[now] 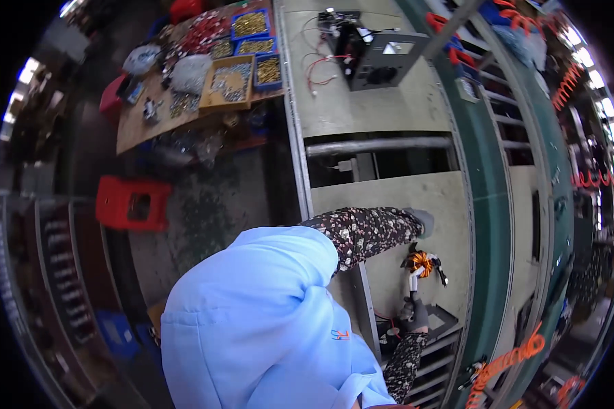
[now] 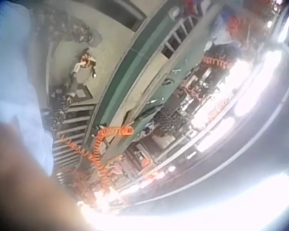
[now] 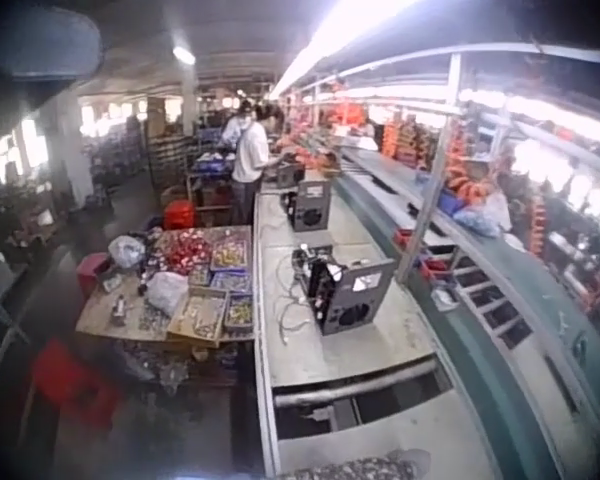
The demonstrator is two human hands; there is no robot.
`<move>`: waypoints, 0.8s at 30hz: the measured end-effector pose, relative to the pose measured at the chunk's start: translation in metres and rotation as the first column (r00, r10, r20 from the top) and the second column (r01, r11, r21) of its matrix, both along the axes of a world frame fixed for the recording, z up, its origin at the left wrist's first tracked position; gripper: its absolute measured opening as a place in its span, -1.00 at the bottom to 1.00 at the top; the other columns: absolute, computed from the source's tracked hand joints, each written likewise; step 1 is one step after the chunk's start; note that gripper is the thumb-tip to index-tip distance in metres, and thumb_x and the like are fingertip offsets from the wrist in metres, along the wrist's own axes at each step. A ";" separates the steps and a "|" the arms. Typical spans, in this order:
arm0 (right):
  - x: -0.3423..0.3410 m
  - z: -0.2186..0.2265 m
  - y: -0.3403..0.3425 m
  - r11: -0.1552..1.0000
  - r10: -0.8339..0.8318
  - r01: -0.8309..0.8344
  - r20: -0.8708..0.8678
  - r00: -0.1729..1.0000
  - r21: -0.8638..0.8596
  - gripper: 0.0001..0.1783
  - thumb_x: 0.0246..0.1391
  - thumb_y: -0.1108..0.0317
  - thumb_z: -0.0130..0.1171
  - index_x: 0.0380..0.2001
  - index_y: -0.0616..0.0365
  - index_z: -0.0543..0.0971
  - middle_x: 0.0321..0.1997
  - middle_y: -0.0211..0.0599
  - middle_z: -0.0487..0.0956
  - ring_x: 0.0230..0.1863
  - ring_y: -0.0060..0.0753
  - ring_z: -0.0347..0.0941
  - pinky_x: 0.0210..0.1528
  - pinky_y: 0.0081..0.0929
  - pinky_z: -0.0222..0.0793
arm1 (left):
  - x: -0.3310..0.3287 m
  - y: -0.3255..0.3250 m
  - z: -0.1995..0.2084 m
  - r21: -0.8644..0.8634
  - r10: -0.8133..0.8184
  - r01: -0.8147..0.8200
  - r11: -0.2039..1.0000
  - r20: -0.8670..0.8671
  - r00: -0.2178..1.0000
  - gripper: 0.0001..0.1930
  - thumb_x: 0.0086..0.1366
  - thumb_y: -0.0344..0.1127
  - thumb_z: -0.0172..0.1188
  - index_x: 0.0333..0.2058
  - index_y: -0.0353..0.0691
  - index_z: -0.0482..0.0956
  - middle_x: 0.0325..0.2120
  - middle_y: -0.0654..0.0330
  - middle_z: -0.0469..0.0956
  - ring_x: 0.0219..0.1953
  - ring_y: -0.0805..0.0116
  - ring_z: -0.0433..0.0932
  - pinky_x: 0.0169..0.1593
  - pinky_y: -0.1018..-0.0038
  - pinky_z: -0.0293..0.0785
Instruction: The person assembles complex electronic components by wiring, fastening parts, and organizing materials on a factory workbench. The person uses an electric screwdriver and tweezers to secure fasteners and manipulate the wiring harness and electronic components within a metal chassis, with additional parts stored in plastic bins.
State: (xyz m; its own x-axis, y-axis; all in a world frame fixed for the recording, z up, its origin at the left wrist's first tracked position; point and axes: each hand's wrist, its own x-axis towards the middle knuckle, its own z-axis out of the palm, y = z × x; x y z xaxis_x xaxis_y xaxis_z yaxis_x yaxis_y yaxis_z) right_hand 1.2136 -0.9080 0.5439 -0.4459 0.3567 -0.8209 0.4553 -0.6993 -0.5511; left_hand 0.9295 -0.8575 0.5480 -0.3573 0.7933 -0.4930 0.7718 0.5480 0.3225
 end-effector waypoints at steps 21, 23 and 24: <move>-0.394 0.127 -0.123 0.573 0.526 -0.366 0.013 0.850 0.733 -0.77 -0.08 0.46 0.02 -0.29 0.30 0.46 -0.36 -0.32 0.49 -0.36 -0.57 0.37 -0.32 -0.68 0.27 | -0.292 -0.466 0.034 0.426 0.612 -0.765 0.483 0.461 0.642 -0.82 0.00 -0.26 0.08 -0.52 -0.27 0.48 -0.68 0.09 0.46 -0.60 0.23 0.46 -0.48 0.40 0.37; -0.464 0.116 -0.157 0.247 0.710 -0.373 0.095 0.698 0.894 -0.76 -0.14 0.44 0.07 -0.32 0.27 0.47 -0.43 -0.29 0.50 -0.40 -0.60 0.36 -0.35 -0.66 0.26 | -0.297 -0.504 0.025 0.499 0.644 -0.683 0.534 0.284 0.711 -0.82 -0.01 -0.25 0.08 -0.52 -0.26 0.48 -0.64 0.07 0.47 -0.53 0.17 0.48 -0.43 0.37 0.38; -0.496 0.102 -0.167 0.259 0.772 -0.412 0.070 0.632 0.874 -0.78 -0.14 0.44 0.07 -0.34 0.26 0.48 -0.44 -0.30 0.50 -0.42 -0.60 0.37 -0.35 -0.66 0.27 | -0.305 -0.521 0.027 0.454 0.679 -0.731 0.510 0.309 0.666 -0.83 -0.02 -0.26 0.08 -0.53 -0.24 0.49 -0.60 0.06 0.48 -0.49 0.15 0.48 -0.38 0.35 0.38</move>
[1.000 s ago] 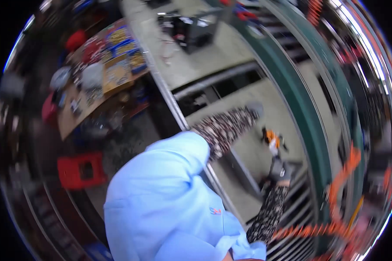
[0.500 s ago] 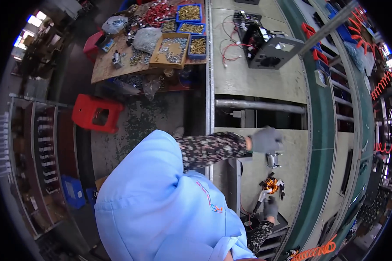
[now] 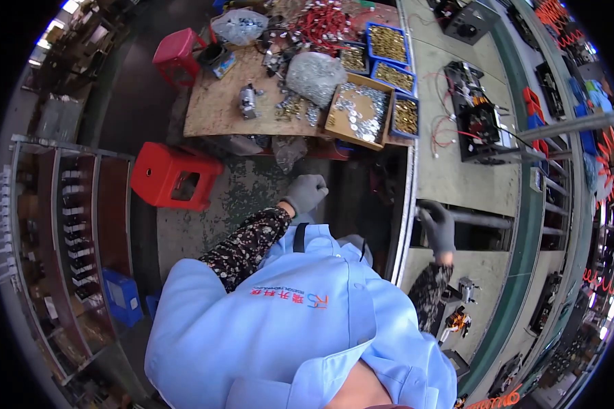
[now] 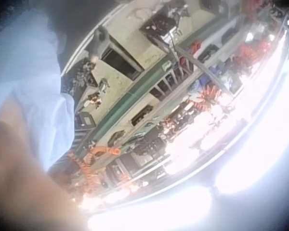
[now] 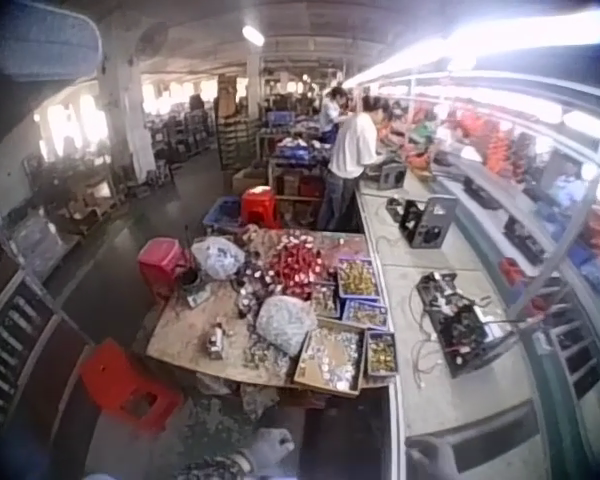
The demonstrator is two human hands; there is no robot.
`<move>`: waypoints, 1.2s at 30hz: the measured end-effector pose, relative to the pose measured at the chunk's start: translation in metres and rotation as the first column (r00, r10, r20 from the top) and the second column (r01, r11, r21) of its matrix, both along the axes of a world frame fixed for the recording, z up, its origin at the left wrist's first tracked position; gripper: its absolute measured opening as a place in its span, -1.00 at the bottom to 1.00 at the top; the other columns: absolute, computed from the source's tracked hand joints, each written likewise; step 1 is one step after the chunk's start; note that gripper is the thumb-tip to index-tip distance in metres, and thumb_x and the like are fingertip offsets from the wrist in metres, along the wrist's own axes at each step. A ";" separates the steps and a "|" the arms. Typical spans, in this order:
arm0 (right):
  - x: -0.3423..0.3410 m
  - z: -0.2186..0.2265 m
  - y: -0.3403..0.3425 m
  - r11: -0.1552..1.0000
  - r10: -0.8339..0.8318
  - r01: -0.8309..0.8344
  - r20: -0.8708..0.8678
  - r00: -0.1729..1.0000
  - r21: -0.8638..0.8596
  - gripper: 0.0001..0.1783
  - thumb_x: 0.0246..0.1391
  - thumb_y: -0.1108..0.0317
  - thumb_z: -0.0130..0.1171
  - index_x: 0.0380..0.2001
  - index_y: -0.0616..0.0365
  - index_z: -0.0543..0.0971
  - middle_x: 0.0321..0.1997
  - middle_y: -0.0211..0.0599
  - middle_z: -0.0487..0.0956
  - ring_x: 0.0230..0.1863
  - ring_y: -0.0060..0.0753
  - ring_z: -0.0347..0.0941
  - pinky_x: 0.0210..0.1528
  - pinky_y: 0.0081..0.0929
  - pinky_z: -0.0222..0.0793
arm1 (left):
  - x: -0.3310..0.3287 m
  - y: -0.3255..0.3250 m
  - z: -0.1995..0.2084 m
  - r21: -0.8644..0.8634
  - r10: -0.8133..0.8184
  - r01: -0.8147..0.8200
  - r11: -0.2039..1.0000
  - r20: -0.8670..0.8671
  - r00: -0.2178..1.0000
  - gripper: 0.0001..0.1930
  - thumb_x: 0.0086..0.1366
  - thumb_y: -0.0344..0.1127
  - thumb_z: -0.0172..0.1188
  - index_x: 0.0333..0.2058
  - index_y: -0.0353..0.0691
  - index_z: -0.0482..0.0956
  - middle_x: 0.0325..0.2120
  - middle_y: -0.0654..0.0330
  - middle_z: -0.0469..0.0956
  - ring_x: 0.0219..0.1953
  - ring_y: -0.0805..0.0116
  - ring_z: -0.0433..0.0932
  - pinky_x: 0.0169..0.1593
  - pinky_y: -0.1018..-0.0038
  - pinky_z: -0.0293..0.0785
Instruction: The person assembles complex electronic components by wiring, fastening parts, and organizing materials on a factory workbench. The person uses an electric screwdriver and tweezers to secure fasteners and manipulate the wiring harness and electronic components within a metal chassis, with additional parts stored in plastic bins.
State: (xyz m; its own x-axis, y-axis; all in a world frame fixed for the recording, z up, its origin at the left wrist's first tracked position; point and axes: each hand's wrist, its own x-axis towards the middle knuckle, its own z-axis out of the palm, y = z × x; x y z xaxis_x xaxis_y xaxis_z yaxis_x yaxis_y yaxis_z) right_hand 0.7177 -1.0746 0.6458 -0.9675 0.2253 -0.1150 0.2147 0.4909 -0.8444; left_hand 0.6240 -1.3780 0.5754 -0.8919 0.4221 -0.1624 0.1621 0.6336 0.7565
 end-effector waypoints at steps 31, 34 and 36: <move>-0.263 -0.131 -0.236 0.785 0.359 -0.438 0.254 0.898 0.438 -0.76 -0.15 0.36 -0.04 -0.32 0.08 0.46 -0.45 -0.18 0.50 -0.42 -0.15 0.46 -0.40 -0.31 0.38 | -0.161 -0.056 -0.087 -0.011 0.289 -0.301 0.953 -0.252 0.923 -0.72 0.02 -0.48 -0.10 -0.24 -0.09 0.38 -0.33 0.06 0.34 -0.36 -0.01 0.40 -0.33 0.23 0.35; -0.264 -0.132 -0.242 0.696 0.324 -0.435 0.291 0.900 0.571 -0.79 -0.08 0.35 -0.12 -0.31 0.03 0.42 -0.46 -0.25 0.48 -0.46 -0.14 0.46 -0.48 -0.28 0.39 | -0.160 -0.052 -0.073 -0.093 0.295 -0.322 0.942 -0.225 0.929 -0.74 0.04 -0.46 -0.13 -0.25 -0.09 0.38 -0.34 0.06 0.35 -0.37 -0.02 0.40 -0.34 0.20 0.34; -0.265 -0.133 -0.244 0.671 0.355 -0.432 0.250 0.901 0.603 -0.80 -0.06 0.34 -0.15 -0.32 0.00 0.40 -0.45 -0.27 0.46 -0.48 -0.14 0.46 -0.51 -0.27 0.38 | -0.159 -0.051 -0.070 -0.119 0.301 -0.333 0.935 -0.225 0.927 -0.75 0.05 -0.45 -0.14 -0.26 -0.08 0.38 -0.34 0.06 0.35 -0.38 -0.02 0.41 -0.34 0.19 0.34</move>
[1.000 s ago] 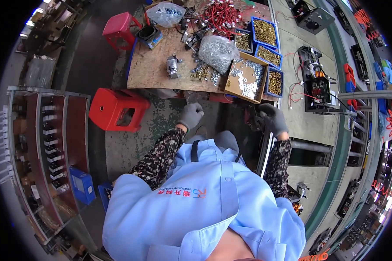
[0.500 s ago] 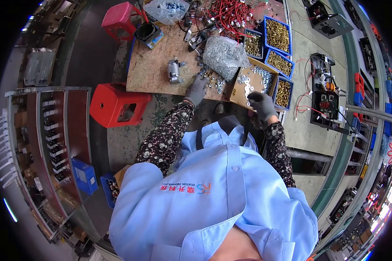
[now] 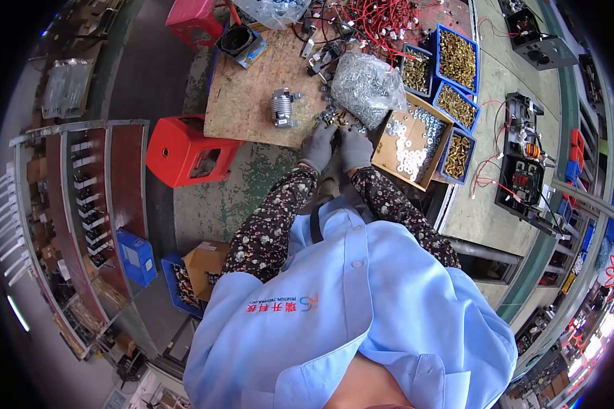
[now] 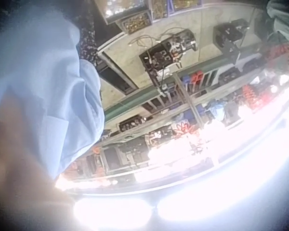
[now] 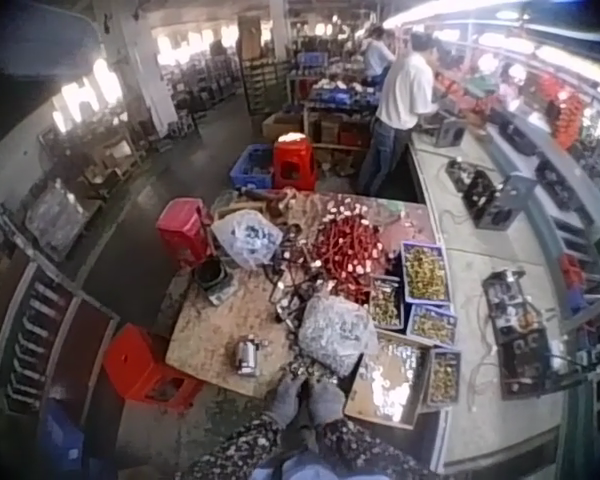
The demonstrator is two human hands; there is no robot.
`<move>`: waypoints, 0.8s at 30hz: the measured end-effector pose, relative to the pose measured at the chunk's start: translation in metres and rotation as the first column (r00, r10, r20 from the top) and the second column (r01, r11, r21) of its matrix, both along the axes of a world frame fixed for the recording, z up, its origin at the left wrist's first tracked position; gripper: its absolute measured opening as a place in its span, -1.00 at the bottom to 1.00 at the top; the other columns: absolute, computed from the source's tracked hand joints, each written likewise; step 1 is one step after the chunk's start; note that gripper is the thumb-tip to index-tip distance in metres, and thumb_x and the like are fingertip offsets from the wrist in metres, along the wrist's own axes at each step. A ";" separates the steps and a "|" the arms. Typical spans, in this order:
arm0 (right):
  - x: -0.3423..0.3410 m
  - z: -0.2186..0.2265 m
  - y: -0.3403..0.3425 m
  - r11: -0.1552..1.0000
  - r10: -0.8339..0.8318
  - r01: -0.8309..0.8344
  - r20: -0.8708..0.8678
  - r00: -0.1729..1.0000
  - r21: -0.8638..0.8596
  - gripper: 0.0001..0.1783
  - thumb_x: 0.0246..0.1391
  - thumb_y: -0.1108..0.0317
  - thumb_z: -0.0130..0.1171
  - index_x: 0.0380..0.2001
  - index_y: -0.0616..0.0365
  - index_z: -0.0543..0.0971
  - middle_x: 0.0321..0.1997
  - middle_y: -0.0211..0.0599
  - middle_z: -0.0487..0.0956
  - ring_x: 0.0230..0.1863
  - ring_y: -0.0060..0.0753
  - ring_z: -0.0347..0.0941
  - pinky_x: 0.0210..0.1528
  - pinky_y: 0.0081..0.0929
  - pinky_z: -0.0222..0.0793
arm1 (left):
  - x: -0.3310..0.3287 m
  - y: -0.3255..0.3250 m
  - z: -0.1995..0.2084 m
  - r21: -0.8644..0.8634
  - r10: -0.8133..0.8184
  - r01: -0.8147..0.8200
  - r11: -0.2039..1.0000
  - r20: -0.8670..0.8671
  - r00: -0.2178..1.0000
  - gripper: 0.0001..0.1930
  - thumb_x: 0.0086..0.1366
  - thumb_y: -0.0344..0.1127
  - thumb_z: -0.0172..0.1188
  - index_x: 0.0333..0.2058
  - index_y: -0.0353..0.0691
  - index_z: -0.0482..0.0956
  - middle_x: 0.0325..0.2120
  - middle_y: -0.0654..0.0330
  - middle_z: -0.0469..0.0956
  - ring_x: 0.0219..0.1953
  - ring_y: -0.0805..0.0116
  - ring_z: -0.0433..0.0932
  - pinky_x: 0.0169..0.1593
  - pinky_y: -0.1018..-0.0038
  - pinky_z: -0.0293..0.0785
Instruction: The person assembles complex electronic components by wiring, fastening parts, and organizing materials on a factory workbench. The person uses an electric screwdriver and tweezers to secure fasteners and manipulate the wiring harness and electronic components within a metal chassis, with additional parts stored in plastic bins.
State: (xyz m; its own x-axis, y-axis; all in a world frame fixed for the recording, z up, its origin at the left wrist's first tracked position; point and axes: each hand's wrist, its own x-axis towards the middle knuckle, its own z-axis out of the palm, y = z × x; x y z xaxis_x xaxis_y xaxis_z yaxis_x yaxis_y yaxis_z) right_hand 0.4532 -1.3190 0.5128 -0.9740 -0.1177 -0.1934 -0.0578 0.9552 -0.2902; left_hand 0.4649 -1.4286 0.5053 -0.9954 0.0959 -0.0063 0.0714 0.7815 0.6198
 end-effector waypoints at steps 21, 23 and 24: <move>0.165 0.053 0.052 0.667 -0.593 0.412 -0.107 0.798 -0.620 -0.80 -0.22 0.43 0.07 -0.40 0.07 0.44 -0.38 -0.20 0.43 -0.33 -0.10 0.37 -0.33 -0.33 0.30 | -0.048 -0.016 -0.018 -0.427 -0.606 0.517 0.742 -0.097 0.789 -0.89 0.00 -0.29 0.00 -0.47 -0.15 0.40 -0.60 0.14 0.43 -0.55 0.15 0.47 -0.55 0.27 0.36; 0.211 0.045 0.067 0.558 -0.724 0.549 -0.042 0.689 -0.622 -0.86 -0.20 0.42 0.07 -0.45 0.10 0.45 -0.44 -0.18 0.44 -0.34 -0.11 0.37 -0.33 -0.34 0.30 | -0.053 -0.027 -0.043 -0.668 -0.617 0.436 0.603 -0.044 0.786 -0.85 -0.03 -0.24 0.05 -0.56 -0.19 0.39 -0.65 0.17 0.42 -0.55 0.26 0.45 -0.51 0.34 0.36; 0.229 0.043 0.070 0.512 -0.763 0.577 -0.029 0.645 -0.636 -0.86 -0.20 0.42 0.07 -0.45 0.09 0.45 -0.43 -0.19 0.44 -0.34 -0.12 0.38 -0.33 -0.36 0.31 | -0.057 -0.041 -0.064 -0.800 -0.596 0.305 0.516 -0.080 0.799 -0.78 0.00 -0.16 0.08 -0.58 -0.19 0.39 -0.67 0.23 0.41 -0.55 0.38 0.43 -0.47 0.41 0.35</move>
